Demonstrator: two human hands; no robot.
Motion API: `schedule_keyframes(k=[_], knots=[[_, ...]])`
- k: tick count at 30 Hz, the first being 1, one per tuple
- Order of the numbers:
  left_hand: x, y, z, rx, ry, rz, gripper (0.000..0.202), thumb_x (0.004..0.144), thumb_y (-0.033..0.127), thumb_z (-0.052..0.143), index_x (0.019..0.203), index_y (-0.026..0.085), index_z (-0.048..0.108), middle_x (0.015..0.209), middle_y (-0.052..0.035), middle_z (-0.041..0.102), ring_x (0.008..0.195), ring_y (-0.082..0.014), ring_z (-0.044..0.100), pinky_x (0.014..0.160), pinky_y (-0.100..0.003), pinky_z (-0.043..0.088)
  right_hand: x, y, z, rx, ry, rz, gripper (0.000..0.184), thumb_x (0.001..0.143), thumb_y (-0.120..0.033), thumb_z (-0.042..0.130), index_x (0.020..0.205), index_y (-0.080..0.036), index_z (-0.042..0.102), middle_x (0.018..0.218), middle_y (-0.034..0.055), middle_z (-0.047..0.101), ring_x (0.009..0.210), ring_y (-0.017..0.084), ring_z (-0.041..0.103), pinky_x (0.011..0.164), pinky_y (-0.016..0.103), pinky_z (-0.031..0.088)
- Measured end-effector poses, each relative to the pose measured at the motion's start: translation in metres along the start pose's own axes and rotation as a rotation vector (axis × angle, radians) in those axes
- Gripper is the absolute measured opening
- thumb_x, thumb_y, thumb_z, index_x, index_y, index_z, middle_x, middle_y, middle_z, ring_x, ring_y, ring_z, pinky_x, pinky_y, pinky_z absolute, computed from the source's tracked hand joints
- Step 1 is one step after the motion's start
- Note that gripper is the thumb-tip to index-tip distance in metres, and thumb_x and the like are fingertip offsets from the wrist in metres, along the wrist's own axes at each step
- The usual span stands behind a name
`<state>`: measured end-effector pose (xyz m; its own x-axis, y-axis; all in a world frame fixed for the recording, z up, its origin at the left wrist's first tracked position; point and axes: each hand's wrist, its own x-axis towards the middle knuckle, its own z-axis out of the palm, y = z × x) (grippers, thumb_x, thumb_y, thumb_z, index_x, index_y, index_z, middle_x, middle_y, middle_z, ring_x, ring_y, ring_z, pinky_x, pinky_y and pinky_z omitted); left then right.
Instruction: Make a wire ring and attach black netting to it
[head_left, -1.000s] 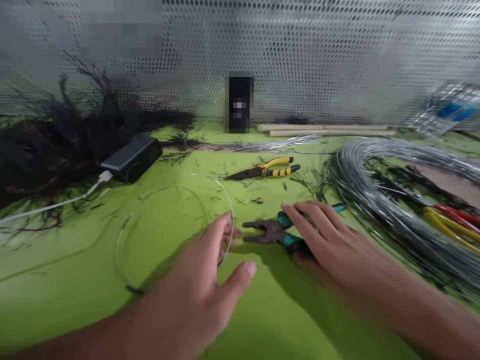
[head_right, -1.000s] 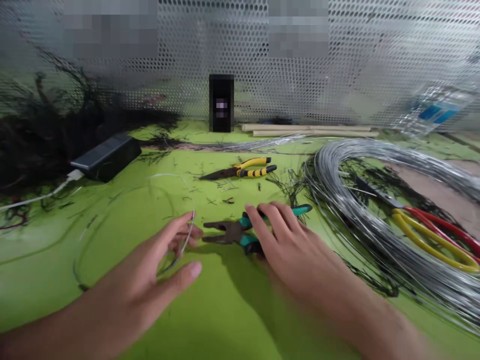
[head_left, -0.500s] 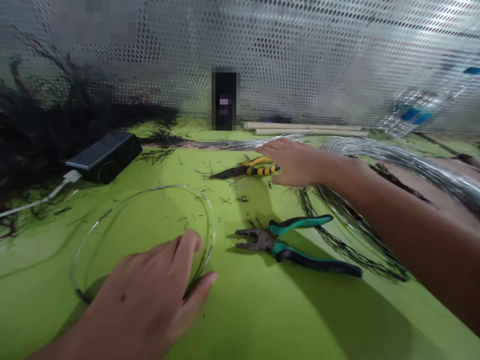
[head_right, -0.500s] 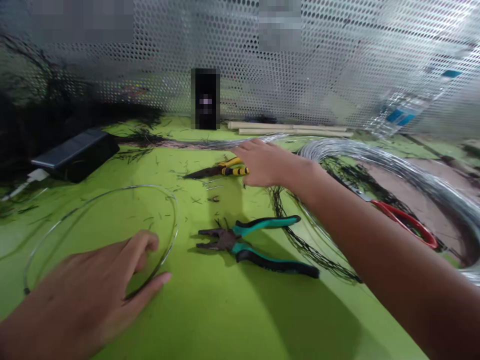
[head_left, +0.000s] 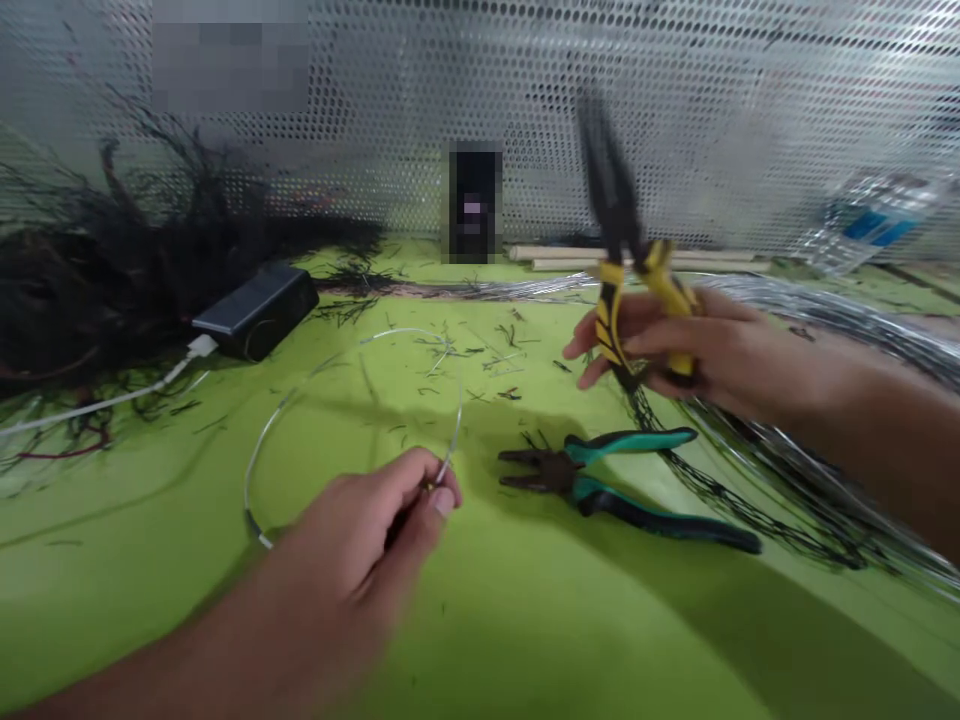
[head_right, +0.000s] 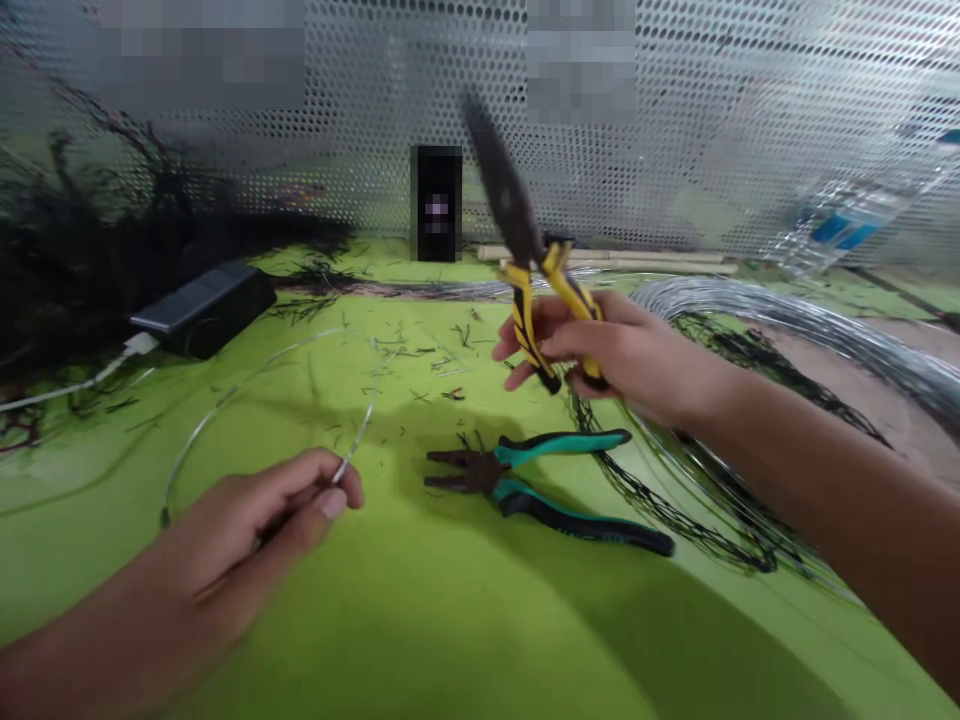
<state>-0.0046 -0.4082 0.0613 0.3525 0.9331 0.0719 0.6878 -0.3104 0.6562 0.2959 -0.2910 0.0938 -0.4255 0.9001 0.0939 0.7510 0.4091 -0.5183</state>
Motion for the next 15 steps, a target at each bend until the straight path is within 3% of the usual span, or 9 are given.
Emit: schedule_keyframes(k=[2,5,7,9,11,13,15], knots=[[0.004,-0.001,-0.004,0.003,0.092,0.051,0.032,0.108,0.037,0.044,0.084,0.024,0.059,0.058,0.006,0.056,0.046,-0.0108,0.052,0.043,-0.024,0.034,-0.018,-0.019,-0.002,0.386,-0.048,0.065,0.052,0.098,-0.007,0.026,0.124,-0.012,0.069,0.125,0.0147,0.078,0.1,0.026,0.08,0.045,0.025,0.052],[0.006,-0.002,-0.011,0.056,0.238,0.158,0.025,0.106,0.029,0.047,0.088,0.023,0.063,0.055,0.0087,0.055,0.043,-0.0081,0.05,0.043,-0.022,0.033,-0.037,-0.042,0.002,0.482,-0.074,0.09,0.065,0.094,-0.001,0.015,0.136,-0.016,0.063,0.122,0.0136,0.079,0.089,0.024,0.081,0.047,0.031,0.057],[0.006,0.0,-0.015,0.075,0.273,0.195,0.022,0.106,0.025,0.048,0.091,0.024,0.064,0.05,0.0107,0.05,0.039,-0.0068,0.044,0.04,-0.021,0.031,-0.045,-0.048,0.013,0.566,-0.132,0.045,0.064,0.092,-0.005,0.021,0.143,-0.019,0.058,0.116,0.0116,0.08,0.085,0.023,0.081,0.05,0.032,0.061],[0.004,0.003,-0.018,0.058,0.273,0.2,0.021,0.106,0.024,0.047,0.095,0.024,0.065,0.049,0.0117,0.047,0.037,-0.0064,0.042,0.039,-0.02,0.03,-0.051,-0.05,0.031,0.811,-0.19,-0.018,0.061,0.092,-0.013,0.035,0.149,-0.023,0.055,0.123,0.0108,0.078,0.099,0.026,0.081,0.068,0.041,0.069],[0.003,0.005,-0.019,0.029,0.278,0.179,0.021,0.107,0.024,0.046,0.098,0.024,0.065,0.05,0.0116,0.046,0.038,-0.0062,0.041,0.039,-0.019,0.031,-0.057,-0.05,0.052,0.935,-0.115,0.001,0.051,0.097,-0.022,0.048,0.146,-0.026,0.058,0.137,0.0112,0.072,0.117,0.03,0.076,0.091,0.052,0.067],[0.001,0.007,-0.019,-0.002,0.317,0.158,0.021,0.108,0.025,0.046,0.098,0.024,0.065,0.053,0.0109,0.046,0.04,-0.0059,0.042,0.039,-0.019,0.03,-0.061,-0.051,0.071,0.694,0.101,0.036,0.05,0.1,-0.027,0.056,0.15,-0.027,0.055,0.148,0.0132,0.064,0.13,0.034,0.068,0.105,0.058,0.06],[-0.001,0.007,-0.018,-0.038,0.365,0.152,0.022,0.108,0.025,0.045,0.098,0.023,0.064,0.055,0.0105,0.045,0.041,-0.0056,0.042,0.039,-0.018,0.03,-0.064,-0.051,0.085,0.279,0.286,-0.051,0.065,0.099,-0.023,0.058,0.161,-0.023,0.041,0.158,0.0173,0.052,0.145,0.037,0.054,0.113,0.061,0.053]])
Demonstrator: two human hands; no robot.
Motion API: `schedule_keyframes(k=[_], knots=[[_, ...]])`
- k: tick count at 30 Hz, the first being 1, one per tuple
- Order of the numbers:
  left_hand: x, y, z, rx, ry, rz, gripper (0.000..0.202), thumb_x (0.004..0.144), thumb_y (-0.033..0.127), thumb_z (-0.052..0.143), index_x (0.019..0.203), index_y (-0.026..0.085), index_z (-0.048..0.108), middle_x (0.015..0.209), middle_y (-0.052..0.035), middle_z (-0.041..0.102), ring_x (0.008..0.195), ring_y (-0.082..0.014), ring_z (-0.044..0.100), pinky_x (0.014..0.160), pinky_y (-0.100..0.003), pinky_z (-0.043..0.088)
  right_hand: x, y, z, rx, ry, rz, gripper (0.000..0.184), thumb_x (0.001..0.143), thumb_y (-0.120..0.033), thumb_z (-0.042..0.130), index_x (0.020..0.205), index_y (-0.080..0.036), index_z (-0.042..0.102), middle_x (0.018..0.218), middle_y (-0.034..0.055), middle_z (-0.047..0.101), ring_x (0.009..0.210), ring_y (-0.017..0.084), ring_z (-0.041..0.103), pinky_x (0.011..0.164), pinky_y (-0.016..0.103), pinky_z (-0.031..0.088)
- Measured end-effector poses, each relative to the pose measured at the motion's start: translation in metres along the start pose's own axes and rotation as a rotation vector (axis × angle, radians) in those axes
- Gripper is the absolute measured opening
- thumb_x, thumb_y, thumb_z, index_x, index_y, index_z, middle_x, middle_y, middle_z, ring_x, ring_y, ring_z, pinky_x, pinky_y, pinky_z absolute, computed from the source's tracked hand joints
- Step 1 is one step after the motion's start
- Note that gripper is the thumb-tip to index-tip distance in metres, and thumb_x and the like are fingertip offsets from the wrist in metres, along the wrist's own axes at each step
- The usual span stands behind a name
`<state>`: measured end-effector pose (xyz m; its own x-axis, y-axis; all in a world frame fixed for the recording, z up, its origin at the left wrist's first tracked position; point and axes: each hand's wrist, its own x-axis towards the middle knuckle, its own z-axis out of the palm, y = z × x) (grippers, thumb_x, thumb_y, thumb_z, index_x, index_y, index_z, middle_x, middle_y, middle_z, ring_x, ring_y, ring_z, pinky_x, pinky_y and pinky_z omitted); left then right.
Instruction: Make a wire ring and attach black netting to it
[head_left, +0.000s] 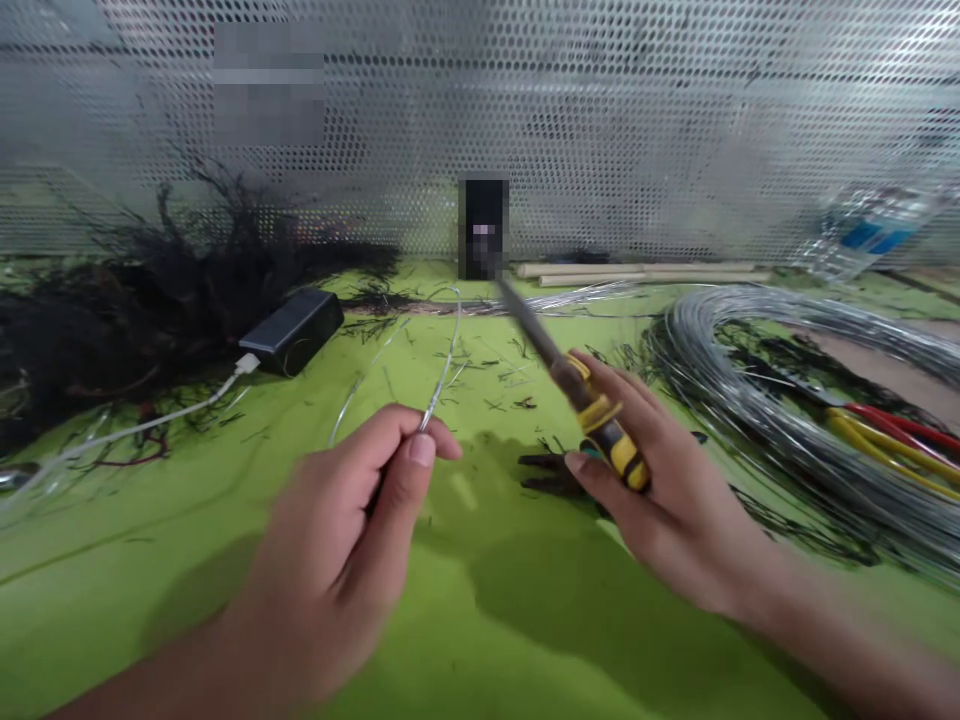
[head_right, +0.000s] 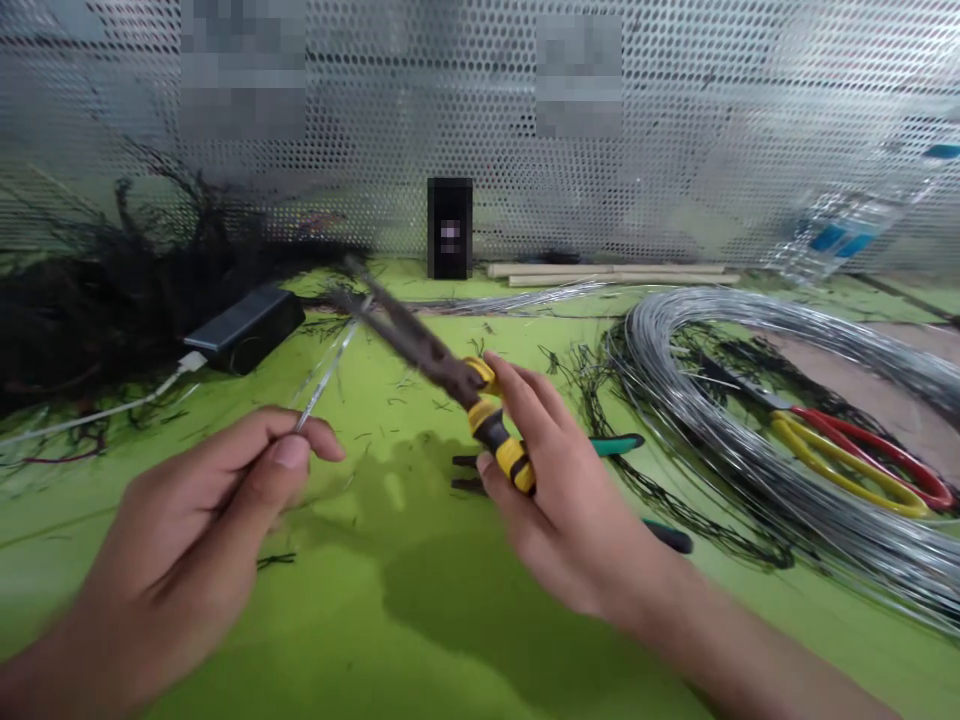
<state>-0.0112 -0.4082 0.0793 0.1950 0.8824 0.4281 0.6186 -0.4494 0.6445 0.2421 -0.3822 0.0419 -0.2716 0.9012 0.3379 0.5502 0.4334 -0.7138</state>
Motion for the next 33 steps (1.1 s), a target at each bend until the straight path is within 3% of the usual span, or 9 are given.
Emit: schedule_keyframes(k=[3,8,13,21,26,33], knots=[[-0.004,0.002,0.001,-0.044,0.012,0.027,0.02,0.108,0.022,0.045,0.099,0.024,0.063,0.056,0.0108,0.044,0.042,-0.0047,0.043,0.04,-0.016,0.031,-0.006,0.003,0.008,-0.4,0.085,-0.255,0.08,0.094,-0.015,0.056,0.167,-0.011,0.025,0.159,0.0265,0.043,0.15,0.042,0.042,0.114,0.064,0.05],[-0.004,0.007,-0.001,-0.084,-0.008,0.029,0.019,0.108,0.024,0.045,0.092,0.024,0.056,0.055,0.0107,0.039,0.039,-0.0053,0.04,0.037,-0.016,0.03,-0.01,0.005,0.011,-0.604,0.152,-0.403,0.08,0.09,-0.017,0.058,0.162,0.002,0.028,0.145,0.0346,0.045,0.135,0.051,0.048,0.098,0.068,0.058],[0.0,0.008,-0.003,-0.02,0.033,0.052,0.026,0.107,0.024,0.046,0.081,0.022,0.05,0.053,0.0107,0.036,0.038,-0.0049,0.038,0.038,-0.016,0.03,-0.01,0.005,0.013,-0.667,0.169,-0.415,0.079,0.087,-0.016,0.056,0.159,0.003,0.031,0.14,0.035,0.047,0.128,0.052,0.051,0.09,0.068,0.061],[-0.003,0.004,0.002,0.052,0.075,0.073,0.027,0.107,0.022,0.046,0.081,0.021,0.054,0.053,0.0109,0.036,0.038,-0.0036,0.038,0.039,-0.016,0.027,-0.014,0.007,0.02,-0.748,0.148,-0.411,0.066,0.087,-0.013,0.055,0.149,0.005,0.039,0.129,0.0331,0.053,0.114,0.047,0.056,0.079,0.062,0.066],[-0.007,0.003,0.005,0.068,0.118,0.113,0.021,0.106,0.021,0.048,0.088,0.022,0.058,0.054,0.0112,0.034,0.039,-0.003,0.035,0.038,-0.016,0.025,-0.015,0.006,0.024,-0.769,0.144,-0.438,0.063,0.085,-0.011,0.055,0.144,0.006,0.041,0.125,0.0331,0.053,0.112,0.046,0.057,0.081,0.064,0.066],[-0.006,0.001,0.005,0.085,0.176,0.149,0.029,0.103,0.017,0.053,0.075,0.021,0.049,0.055,0.0101,0.031,0.041,-0.003,0.033,0.038,-0.018,0.023,-0.015,0.002,0.024,-0.833,0.155,-0.445,0.06,0.083,-0.01,0.055,0.14,0.009,0.044,0.121,0.0336,0.054,0.108,0.047,0.058,0.08,0.062,0.067]])
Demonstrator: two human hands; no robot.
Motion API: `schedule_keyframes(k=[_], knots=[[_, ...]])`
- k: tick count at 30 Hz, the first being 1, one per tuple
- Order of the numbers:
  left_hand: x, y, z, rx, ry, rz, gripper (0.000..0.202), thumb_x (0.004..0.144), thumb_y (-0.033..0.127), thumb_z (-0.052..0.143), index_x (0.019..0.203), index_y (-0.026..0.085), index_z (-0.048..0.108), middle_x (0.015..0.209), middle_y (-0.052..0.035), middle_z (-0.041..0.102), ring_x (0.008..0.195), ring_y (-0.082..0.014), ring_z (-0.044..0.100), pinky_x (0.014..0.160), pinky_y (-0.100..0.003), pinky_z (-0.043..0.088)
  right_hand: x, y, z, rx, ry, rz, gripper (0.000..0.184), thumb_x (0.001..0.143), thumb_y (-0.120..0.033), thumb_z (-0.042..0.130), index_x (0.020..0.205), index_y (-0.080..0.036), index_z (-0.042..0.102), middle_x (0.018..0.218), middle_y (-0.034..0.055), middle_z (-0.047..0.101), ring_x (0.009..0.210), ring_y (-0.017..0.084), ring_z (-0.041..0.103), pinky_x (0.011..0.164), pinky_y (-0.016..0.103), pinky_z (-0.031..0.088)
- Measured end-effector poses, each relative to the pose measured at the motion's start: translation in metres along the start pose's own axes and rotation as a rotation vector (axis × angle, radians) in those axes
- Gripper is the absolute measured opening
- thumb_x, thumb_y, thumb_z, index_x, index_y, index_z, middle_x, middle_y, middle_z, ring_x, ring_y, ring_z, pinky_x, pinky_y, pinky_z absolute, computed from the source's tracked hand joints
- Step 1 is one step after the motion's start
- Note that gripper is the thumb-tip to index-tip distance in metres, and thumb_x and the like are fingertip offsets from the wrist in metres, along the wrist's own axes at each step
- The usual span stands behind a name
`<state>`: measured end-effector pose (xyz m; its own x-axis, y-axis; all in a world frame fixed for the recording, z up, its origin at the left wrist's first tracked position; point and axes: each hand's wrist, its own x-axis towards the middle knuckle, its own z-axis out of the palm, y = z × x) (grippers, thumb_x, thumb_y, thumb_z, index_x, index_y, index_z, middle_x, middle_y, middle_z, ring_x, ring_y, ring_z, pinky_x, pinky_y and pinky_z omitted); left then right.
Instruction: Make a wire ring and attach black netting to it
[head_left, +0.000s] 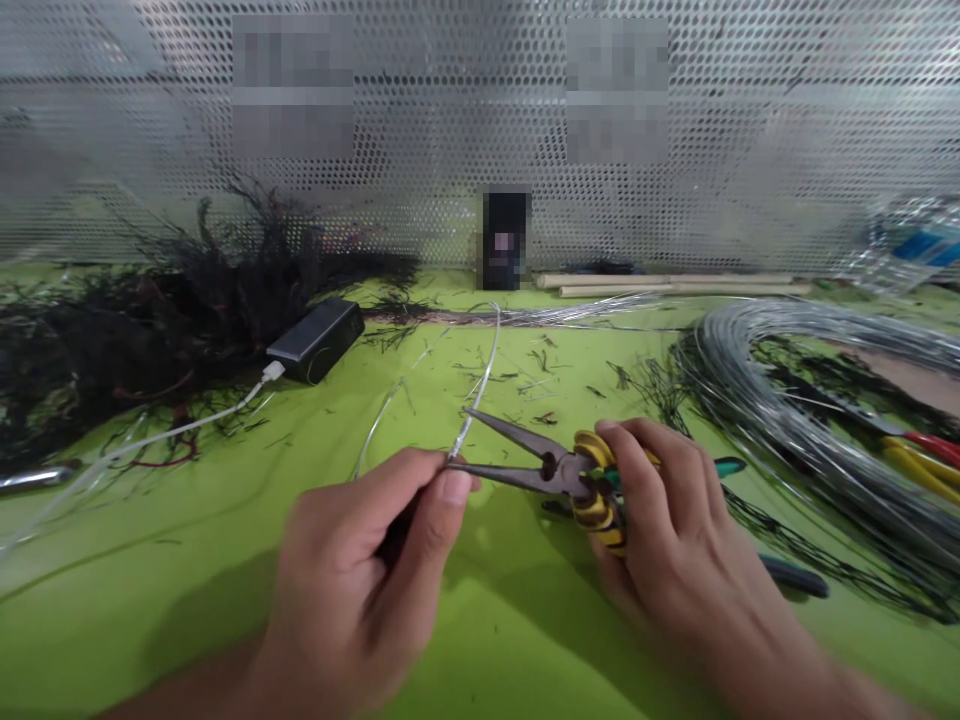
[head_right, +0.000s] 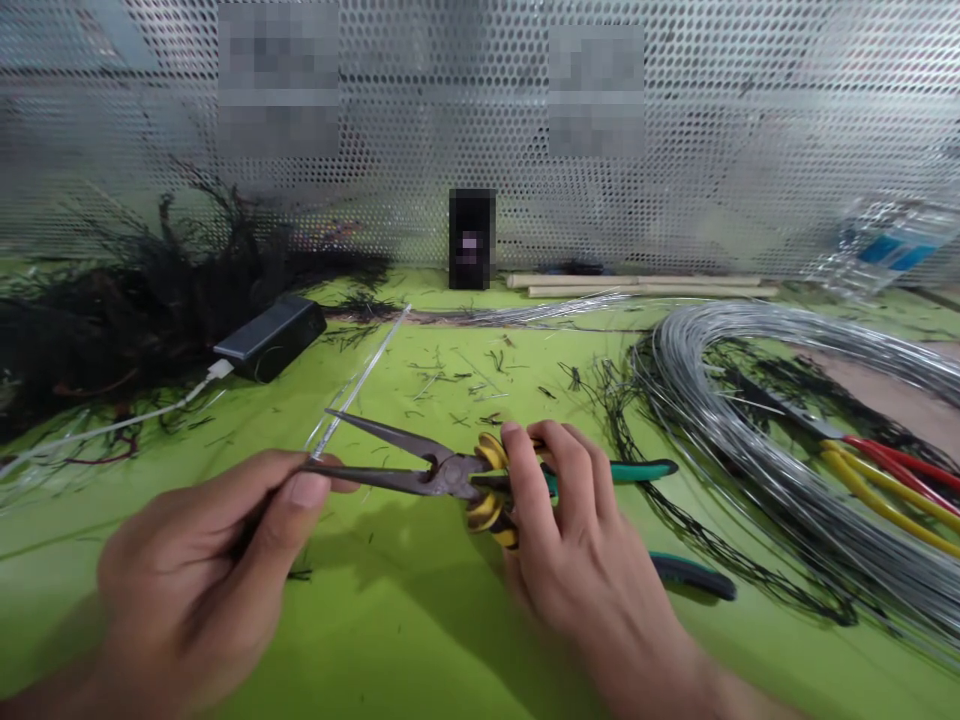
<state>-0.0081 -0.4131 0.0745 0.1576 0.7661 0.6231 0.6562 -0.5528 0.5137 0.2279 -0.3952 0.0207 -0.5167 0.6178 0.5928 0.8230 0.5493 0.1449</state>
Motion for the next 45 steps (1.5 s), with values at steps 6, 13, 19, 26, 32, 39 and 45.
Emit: schedule_keyframes(k=[6,13,19,26,32,39,45], knots=[[0.0,0.0,0.001,0.037,0.044,0.012,0.028,0.102,0.016,0.056,0.075,0.021,0.05,0.056,0.0098,0.033,0.043,-0.0033,0.033,0.04,-0.018,0.024,0.0,-0.002,-0.002,-0.089,0.013,0.0,0.065,0.078,-0.005,0.052,0.141,0.008,0.043,0.119,0.0324,0.055,0.106,0.045,0.059,0.08,0.06,0.066],[0.0,0.003,0.0,0.059,0.06,-0.035,0.025,0.103,0.018,0.054,0.078,0.022,0.054,0.056,0.0087,0.033,0.044,-0.0052,0.033,0.041,-0.022,0.024,-0.001,-0.007,-0.01,-0.109,-0.002,0.056,0.065,0.08,-0.011,0.054,0.143,0.003,0.043,0.117,0.0318,0.056,0.102,0.045,0.06,0.054,0.044,0.063],[-0.001,0.007,-0.003,0.034,0.068,-0.041,0.028,0.102,0.019,0.054,0.075,0.022,0.051,0.056,0.0083,0.034,0.045,-0.0058,0.032,0.042,-0.023,0.024,-0.001,-0.01,-0.012,-0.117,0.017,0.073,0.057,0.085,-0.012,0.054,0.14,0.001,0.047,0.113,0.0309,0.059,0.097,0.043,0.061,0.042,0.036,0.053],[0.0,0.006,-0.004,-0.027,0.08,-0.012,0.03,0.102,0.018,0.057,0.072,0.021,0.053,0.054,0.0091,0.033,0.044,-0.0046,0.03,0.041,-0.024,0.02,0.0,-0.011,-0.011,-0.135,0.037,0.048,0.05,0.087,-0.009,0.055,0.135,0.003,0.05,0.111,0.0315,0.059,0.097,0.043,0.06,0.048,0.039,0.056],[0.002,0.005,-0.002,-0.047,0.097,-0.005,0.033,0.099,0.016,0.057,0.067,0.02,0.054,0.051,0.0091,0.034,0.041,-0.0053,0.028,0.039,-0.027,0.016,-0.002,-0.011,-0.008,-0.189,0.035,0.066,0.047,0.088,-0.006,0.051,0.135,-0.003,0.049,0.113,0.0273,0.06,0.098,0.04,0.059,0.05,0.038,0.056],[-0.001,0.0,0.002,-0.027,0.134,-0.018,0.032,0.098,0.018,0.059,0.066,0.02,0.057,0.05,0.0086,0.035,0.041,-0.0052,0.031,0.039,-0.025,0.018,-0.002,-0.009,-0.006,-0.231,0.032,0.075,0.052,0.083,0.001,0.049,0.133,-0.012,0.05,0.111,0.0211,0.064,0.096,0.034,0.06,0.043,0.029,0.044],[-0.002,-0.003,0.002,-0.044,0.152,-0.017,0.025,0.098,0.017,0.062,0.073,0.021,0.064,0.05,0.009,0.037,0.042,-0.005,0.031,0.041,-0.024,0.02,0.002,-0.006,-0.003,-0.219,0.047,0.012,0.033,0.087,0.001,0.047,0.117,-0.013,0.053,0.091,0.0137,0.067,0.077,0.027,0.058,0.056,0.035,0.05]])
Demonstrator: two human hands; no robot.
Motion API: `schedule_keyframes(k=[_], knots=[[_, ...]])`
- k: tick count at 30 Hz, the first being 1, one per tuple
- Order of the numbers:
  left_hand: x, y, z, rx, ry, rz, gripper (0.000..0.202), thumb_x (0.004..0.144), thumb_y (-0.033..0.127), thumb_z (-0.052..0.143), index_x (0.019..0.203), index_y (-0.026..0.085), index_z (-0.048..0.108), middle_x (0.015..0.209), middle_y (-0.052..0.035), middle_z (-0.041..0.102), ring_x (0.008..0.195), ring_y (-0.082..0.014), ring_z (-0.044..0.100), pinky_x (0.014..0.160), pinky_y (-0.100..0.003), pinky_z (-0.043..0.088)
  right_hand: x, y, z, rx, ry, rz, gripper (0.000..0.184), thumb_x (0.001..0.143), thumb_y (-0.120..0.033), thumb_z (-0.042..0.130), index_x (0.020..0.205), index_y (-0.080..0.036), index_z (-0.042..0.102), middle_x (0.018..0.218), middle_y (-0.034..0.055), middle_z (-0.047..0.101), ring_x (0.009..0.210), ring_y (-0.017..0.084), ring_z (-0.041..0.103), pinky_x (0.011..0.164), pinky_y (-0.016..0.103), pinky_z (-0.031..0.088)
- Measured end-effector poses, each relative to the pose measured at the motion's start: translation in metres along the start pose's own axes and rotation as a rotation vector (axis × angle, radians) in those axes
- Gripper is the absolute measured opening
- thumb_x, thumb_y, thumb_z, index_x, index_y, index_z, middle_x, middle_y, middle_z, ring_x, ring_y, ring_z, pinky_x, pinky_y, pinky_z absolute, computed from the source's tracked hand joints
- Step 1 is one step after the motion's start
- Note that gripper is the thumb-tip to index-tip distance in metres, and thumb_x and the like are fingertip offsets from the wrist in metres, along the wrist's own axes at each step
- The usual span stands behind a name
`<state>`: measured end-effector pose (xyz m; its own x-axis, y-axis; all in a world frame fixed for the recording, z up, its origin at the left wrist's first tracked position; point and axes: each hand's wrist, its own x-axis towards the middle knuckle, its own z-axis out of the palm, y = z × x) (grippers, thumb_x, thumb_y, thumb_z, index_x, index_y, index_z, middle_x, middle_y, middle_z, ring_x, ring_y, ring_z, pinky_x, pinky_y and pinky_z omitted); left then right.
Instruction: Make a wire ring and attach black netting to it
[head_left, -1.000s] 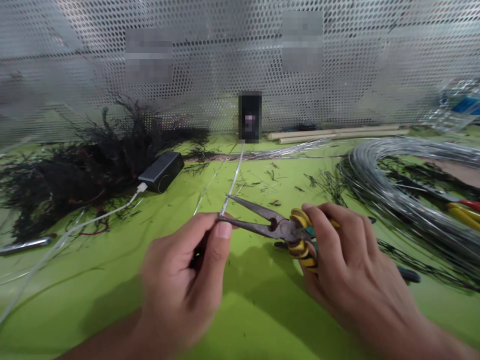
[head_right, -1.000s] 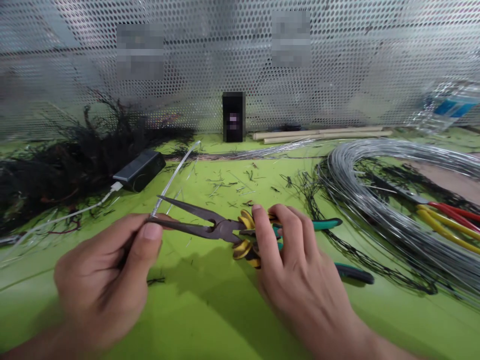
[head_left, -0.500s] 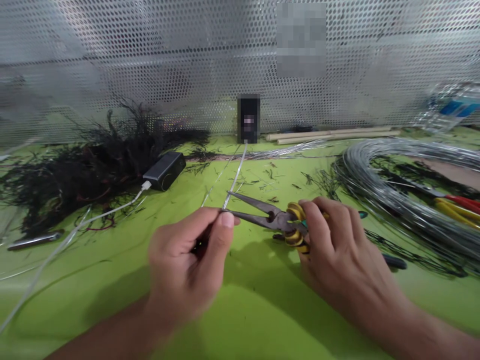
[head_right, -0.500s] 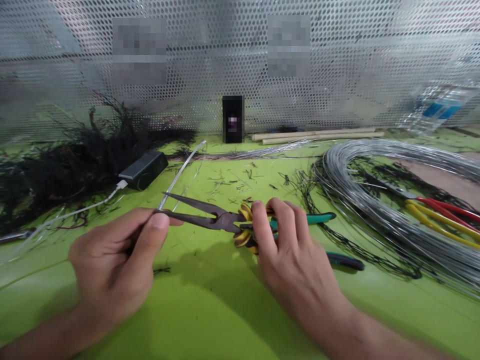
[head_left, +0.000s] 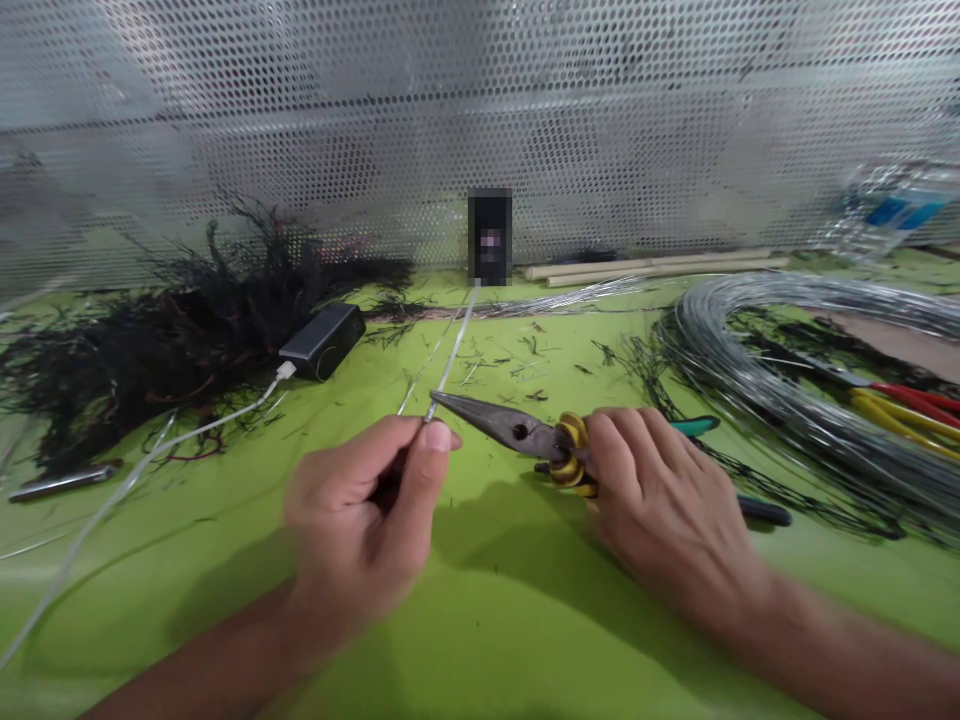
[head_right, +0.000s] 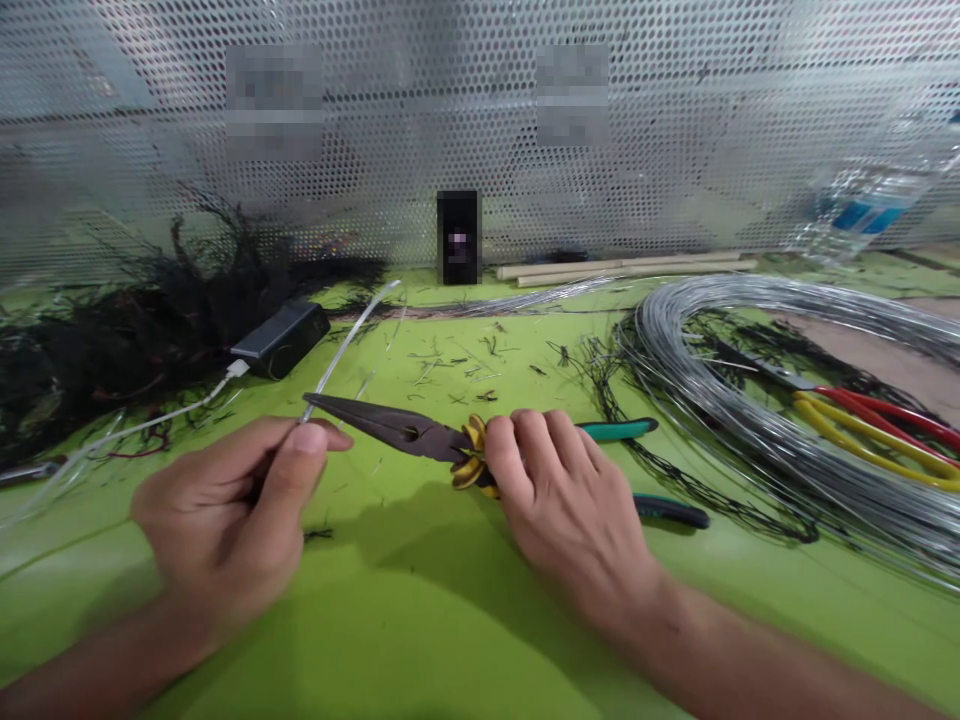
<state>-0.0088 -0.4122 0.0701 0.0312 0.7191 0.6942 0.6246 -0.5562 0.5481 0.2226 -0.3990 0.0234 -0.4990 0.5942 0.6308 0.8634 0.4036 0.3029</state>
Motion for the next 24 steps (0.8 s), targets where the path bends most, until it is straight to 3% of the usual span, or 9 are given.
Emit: schedule_keyframes(k=[4,6,9,11,14,17,20,24], knots=[[0.007,-0.003,-0.002,-0.039,-0.029,-0.026,0.022,0.098,0.017,0.062,0.078,0.021,0.069,0.051,0.009,0.04,0.043,-0.005,0.034,0.041,-0.022,0.024,0.008,-0.004,-0.003,0.19,-0.02,0.076,0.042,0.083,-0.002,0.049,0.123,-0.011,0.052,0.098,0.0153,0.069,0.08,0.029,0.064,0.062,0.038,0.054],[0.011,-0.004,-0.003,-0.094,-0.069,-0.065,0.02,0.1,0.019,0.059,0.085,0.022,0.072,0.052,0.0087,0.039,0.043,-0.0062,0.034,0.04,-0.023,0.024,0.014,-0.005,-0.009,0.484,-0.1,0.149,0.038,0.085,-0.007,0.05,0.122,-0.013,0.054,0.103,0.0145,0.07,0.078,0.027,0.066,0.061,0.037,0.054],[0.013,-0.004,-0.005,-0.167,-0.109,-0.152,0.021,0.103,0.024,0.053,0.099,0.022,0.075,0.054,0.0081,0.035,0.044,-0.0087,0.032,0.041,-0.025,0.024,0.021,0.004,-0.021,1.052,-0.25,0.362,0.014,0.098,-0.018,0.05,0.107,-0.018,0.061,0.095,0.0085,0.074,0.073,0.021,0.069,0.061,0.033,0.056],[0.014,-0.004,-0.007,-0.185,-0.112,-0.167,0.025,0.104,0.025,0.05,0.098,0.022,0.074,0.054,0.0076,0.032,0.044,-0.0094,0.031,0.042,-0.026,0.024,0.02,0.015,-0.027,1.363,-0.347,0.499,0.019,0.103,-0.026,0.051,0.108,-0.019,0.067,0.093,0.0083,0.077,0.08,0.023,0.074,0.064,0.033,0.061],[0.014,-0.002,-0.009,-0.146,-0.129,-0.119,0.027,0.104,0.023,0.049,0.092,0.023,0.072,0.052,0.0079,0.032,0.042,-0.009,0.031,0.042,-0.027,0.024,0.012,0.03,-0.032,1.728,-0.532,0.576,0.031,0.1,-0.025,0.055,0.128,-0.021,0.068,0.122,0.0147,0.077,0.099,0.029,0.078,0.064,0.038,0.067],[0.014,0.0,-0.01,-0.062,-0.158,-0.033,0.021,0.101,0.02,0.053,0.087,0.023,0.068,0.05,0.0095,0.033,0.04,-0.007,0.028,0.04,-0.026,0.019,0.002,0.031,-0.029,2.025,-0.746,0.566,0.044,0.092,-0.017,0.055,0.135,-0.022,0.064,0.137,0.0165,0.069,0.116,0.031,0.074,0.069,0.043,0.069],[0.015,0.0,-0.012,-0.069,-0.17,-0.011,0.019,0.101,0.019,0.051,0.087,0.023,0.064,0.052,0.0095,0.033,0.041,-0.0067,0.028,0.04,-0.025,0.019,-0.003,0.023,-0.025,2.264,-0.883,0.413,0.051,0.087,-0.015,0.055,0.137,-0.022,0.062,0.133,0.0169,0.071,0.108,0.03,0.077,0.067,0.04,0.067],[0.018,-0.001,-0.016,-0.068,-0.211,0.059,0.024,0.098,0.017,0.051,0.075,0.021,0.053,0.055,0.008,0.033,0.043,-0.0066,0.03,0.041,-0.025,0.021,0.0,0.017,-0.026,2.244,-0.953,0.342,0.059,0.076,-0.008,0.057,0.132,-0.023,0.065,0.13,0.013,0.076,0.101,0.026,0.079,0.08,0.038,0.065]])
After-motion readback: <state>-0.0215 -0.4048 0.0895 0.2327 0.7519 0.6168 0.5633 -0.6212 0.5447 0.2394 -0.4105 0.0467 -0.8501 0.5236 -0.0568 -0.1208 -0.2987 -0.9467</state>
